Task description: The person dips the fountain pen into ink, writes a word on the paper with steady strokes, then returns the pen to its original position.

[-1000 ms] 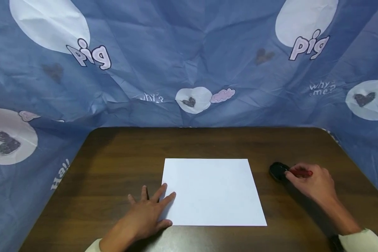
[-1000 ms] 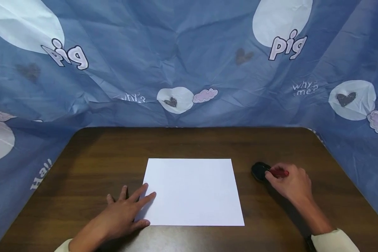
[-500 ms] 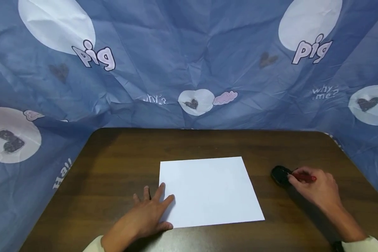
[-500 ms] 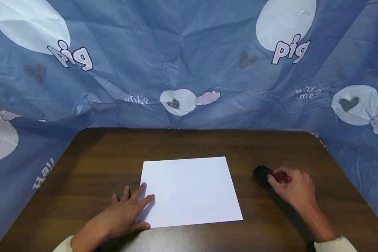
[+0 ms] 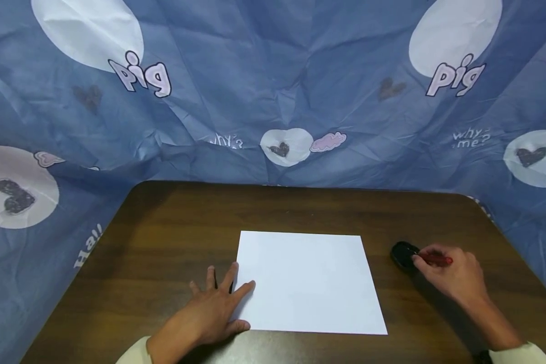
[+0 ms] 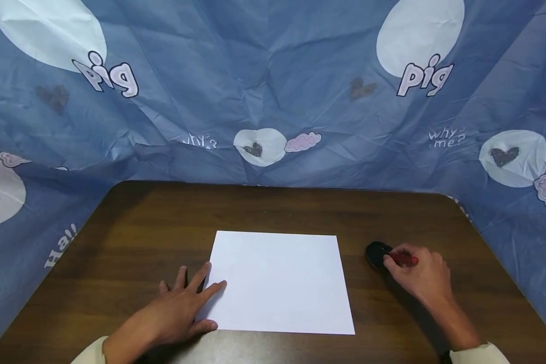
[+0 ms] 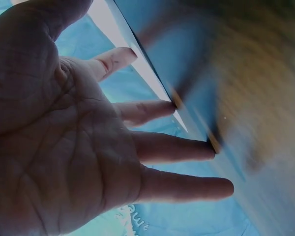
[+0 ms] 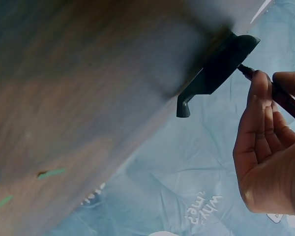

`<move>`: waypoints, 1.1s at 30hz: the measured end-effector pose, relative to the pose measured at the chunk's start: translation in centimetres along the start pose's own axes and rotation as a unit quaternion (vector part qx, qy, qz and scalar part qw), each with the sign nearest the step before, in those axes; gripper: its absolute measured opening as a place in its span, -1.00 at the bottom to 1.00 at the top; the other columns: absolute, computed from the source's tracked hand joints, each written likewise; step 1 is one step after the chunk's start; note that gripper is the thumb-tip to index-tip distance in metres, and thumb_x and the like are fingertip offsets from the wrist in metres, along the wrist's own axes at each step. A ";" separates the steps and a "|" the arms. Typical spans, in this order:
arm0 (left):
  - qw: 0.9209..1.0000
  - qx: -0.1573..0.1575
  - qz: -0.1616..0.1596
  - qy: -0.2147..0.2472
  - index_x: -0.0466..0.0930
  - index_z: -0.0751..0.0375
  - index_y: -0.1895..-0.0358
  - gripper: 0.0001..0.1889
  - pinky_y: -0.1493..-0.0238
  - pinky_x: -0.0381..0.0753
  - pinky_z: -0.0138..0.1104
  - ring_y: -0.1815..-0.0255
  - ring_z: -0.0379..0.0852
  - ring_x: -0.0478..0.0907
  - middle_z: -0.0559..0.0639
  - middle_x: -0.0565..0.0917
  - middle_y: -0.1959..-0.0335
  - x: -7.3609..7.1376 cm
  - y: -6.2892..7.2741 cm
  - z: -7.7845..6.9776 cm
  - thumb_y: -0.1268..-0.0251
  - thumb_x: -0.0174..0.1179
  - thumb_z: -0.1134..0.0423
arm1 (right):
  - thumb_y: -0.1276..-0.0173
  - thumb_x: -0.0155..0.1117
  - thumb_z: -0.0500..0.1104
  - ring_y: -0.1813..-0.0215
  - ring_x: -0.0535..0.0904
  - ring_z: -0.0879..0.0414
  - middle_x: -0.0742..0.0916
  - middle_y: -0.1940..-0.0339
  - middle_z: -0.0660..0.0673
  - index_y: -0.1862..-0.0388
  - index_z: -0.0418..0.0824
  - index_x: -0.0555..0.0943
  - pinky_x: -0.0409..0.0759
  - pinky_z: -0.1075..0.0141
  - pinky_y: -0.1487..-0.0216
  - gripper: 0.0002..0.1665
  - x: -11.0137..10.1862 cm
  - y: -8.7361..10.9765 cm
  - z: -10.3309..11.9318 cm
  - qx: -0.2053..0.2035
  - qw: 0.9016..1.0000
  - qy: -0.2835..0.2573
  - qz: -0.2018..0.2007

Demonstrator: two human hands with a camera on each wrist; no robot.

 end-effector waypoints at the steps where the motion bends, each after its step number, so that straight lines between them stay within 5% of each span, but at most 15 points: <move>1: 1.000 0.000 0.003 -0.001 0.30 -0.11 -0.48 -0.18 0.06 0.17 0.61 -0.35 0.75 0.05 0.30 0.09 -0.56 0.0 0.0 0.0 -0.16 0.29 -0.29 | -0.25 0.45 0.03 0.39 0.67 0.07 0.79 0.41 -0.06 0.33 -0.08 0.75 0.49 0.13 0.39 -0.79 0.0 0.0 0.0 -0.002 1.000 -0.001 -0.002; 12: 1.000 0.003 -0.006 -0.005 0.32 -0.11 -0.48 -0.17 0.05 0.16 0.61 -0.34 0.76 0.07 0.26 0.11 -0.56 -0.1 0.0 0.2 -0.14 0.30 -0.31 | -0.16 0.52 -0.05 0.46 0.60 0.33 0.77 0.49 0.03 0.38 -0.02 0.73 0.48 0.28 0.43 -0.87 -0.3 -1.3 2.1 -0.078 0.995 -0.014 -0.054; 18: 1.000 0.010 -0.019 -0.017 0.35 -0.11 -0.46 -0.17 0.06 0.18 0.61 -0.31 0.76 0.12 0.26 0.16 -0.54 -0.2 0.0 0.2 -0.11 0.31 -0.32 | -0.10 0.55 -0.13 0.49 0.65 0.23 0.77 0.49 0.07 0.38 0.01 0.74 0.47 0.42 0.44 -0.87 0.0 -1.8 4.4 -0.138 0.987 -0.038 -0.067; 33: 1.000 0.009 -0.019 -0.014 0.35 -0.11 -0.46 -0.16 0.07 0.19 0.61 -0.31 0.75 0.12 0.25 0.16 -0.55 -0.3 0.0 0.1 -0.11 0.30 -0.33 | -0.13 0.53 -0.26 0.43 0.68 0.26 0.77 0.44 0.11 0.33 -0.06 0.73 0.57 0.51 0.38 -0.84 2.5 -3.4 10.4 -0.236 0.964 -0.123 -0.018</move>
Point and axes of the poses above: each hand's wrist, its own y-axis away from the middle knuckle, its own x-axis out of the palm, z = x × y, the point moved 7 cm from there along -y, towards the middle knuckle
